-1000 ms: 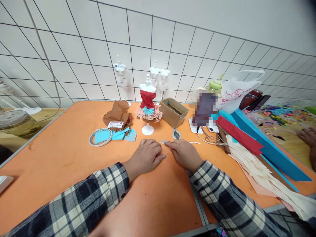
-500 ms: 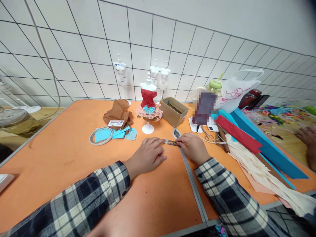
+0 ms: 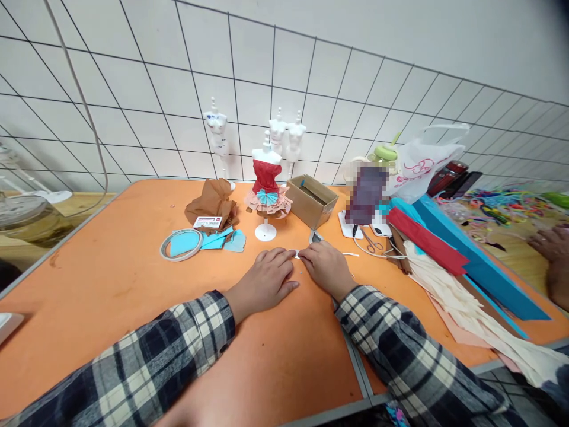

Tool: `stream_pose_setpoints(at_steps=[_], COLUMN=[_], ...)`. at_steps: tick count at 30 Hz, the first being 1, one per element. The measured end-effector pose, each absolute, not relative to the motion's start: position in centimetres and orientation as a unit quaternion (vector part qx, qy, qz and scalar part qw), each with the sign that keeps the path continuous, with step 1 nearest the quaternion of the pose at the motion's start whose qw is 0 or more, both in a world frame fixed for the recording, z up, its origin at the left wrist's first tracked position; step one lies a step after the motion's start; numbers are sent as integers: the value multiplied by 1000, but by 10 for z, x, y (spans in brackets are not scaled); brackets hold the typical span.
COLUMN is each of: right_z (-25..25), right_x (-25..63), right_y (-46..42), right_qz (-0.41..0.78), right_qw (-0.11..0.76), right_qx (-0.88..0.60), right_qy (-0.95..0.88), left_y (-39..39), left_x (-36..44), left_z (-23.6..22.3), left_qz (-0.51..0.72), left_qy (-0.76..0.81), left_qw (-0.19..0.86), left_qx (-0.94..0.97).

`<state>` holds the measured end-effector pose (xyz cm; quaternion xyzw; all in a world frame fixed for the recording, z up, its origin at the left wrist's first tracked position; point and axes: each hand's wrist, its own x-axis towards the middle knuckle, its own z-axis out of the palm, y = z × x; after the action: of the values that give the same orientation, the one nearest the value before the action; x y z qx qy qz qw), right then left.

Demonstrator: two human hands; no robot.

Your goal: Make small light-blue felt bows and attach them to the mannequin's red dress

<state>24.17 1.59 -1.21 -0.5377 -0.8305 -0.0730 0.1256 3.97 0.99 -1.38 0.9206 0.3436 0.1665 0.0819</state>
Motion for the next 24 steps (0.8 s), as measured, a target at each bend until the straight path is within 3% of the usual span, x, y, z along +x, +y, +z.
stream_pose_setpoints(at_steps=[13, 20, 24], right_z=[-11, -11, -12], right_x=[244, 250, 247], right_y=[16, 12, 12], right_qz=[-31, -21, -25], right_qw=[110, 180, 145], right_qx=[-535, -540, -529], right_qy=[-837, -822, -836], left_y=[10, 12, 13], left_x=[40, 38, 37], left_z=[-15, -16, -18], left_qz=[125, 137, 149], left_qy=[339, 333, 334], left_qw=[68, 96, 118], left_qx=[930, 928, 923])
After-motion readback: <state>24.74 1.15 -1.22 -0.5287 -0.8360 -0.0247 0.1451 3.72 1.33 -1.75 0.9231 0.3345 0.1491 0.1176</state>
